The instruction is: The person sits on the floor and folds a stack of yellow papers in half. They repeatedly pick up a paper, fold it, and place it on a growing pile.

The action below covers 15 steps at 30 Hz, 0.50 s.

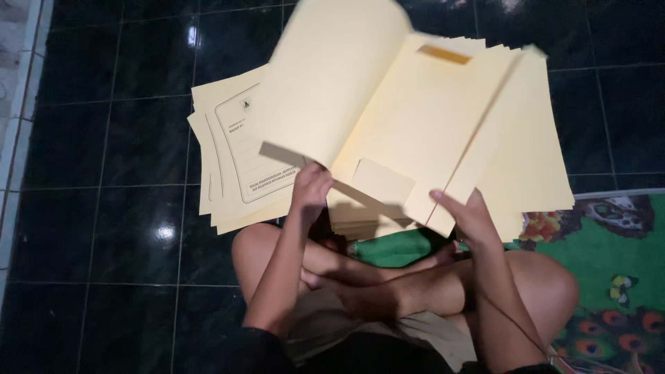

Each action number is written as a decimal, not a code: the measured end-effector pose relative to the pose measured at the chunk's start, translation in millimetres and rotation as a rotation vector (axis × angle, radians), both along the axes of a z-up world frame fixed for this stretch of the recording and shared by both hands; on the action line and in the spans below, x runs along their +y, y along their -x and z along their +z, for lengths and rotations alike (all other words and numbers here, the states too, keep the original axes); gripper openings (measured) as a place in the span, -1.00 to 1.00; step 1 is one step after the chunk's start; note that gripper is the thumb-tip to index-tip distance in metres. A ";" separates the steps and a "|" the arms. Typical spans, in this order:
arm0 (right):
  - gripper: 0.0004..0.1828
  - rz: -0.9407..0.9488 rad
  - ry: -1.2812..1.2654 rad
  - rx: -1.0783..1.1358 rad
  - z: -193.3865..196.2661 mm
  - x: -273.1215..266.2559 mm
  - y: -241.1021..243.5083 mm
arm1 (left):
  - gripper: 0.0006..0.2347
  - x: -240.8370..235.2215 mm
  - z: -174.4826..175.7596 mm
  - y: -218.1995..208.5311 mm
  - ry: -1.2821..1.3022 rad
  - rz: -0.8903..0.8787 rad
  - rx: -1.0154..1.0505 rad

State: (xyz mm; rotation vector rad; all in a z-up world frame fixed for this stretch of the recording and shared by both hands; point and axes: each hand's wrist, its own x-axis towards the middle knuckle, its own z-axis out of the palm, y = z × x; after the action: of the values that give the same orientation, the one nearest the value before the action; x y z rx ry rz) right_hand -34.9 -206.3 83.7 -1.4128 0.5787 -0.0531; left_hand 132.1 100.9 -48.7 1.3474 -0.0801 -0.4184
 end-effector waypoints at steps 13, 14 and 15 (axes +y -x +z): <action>-0.38 -0.073 0.242 0.114 7.2 -12.6 -20.9 | -0.61 -13.2 -9.7 69.3 -0.383 -0.053 -0.512; -0.26 -0.148 0.207 0.176 51.9 7.3 -22.8 | -0.61 -20.2 -19.9 75.7 -0.214 0.106 -0.119; -0.26 -0.147 0.208 0.176 37.3 -1.5 -22.5 | -0.61 -23.7 -19.6 78.8 -0.213 0.108 -0.118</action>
State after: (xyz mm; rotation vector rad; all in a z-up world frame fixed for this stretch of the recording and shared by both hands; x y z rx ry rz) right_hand -12.4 -207.7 120.9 -1.5848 0.8418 -0.1094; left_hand 53.2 77.2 -68.4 1.5789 -0.0617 -0.2610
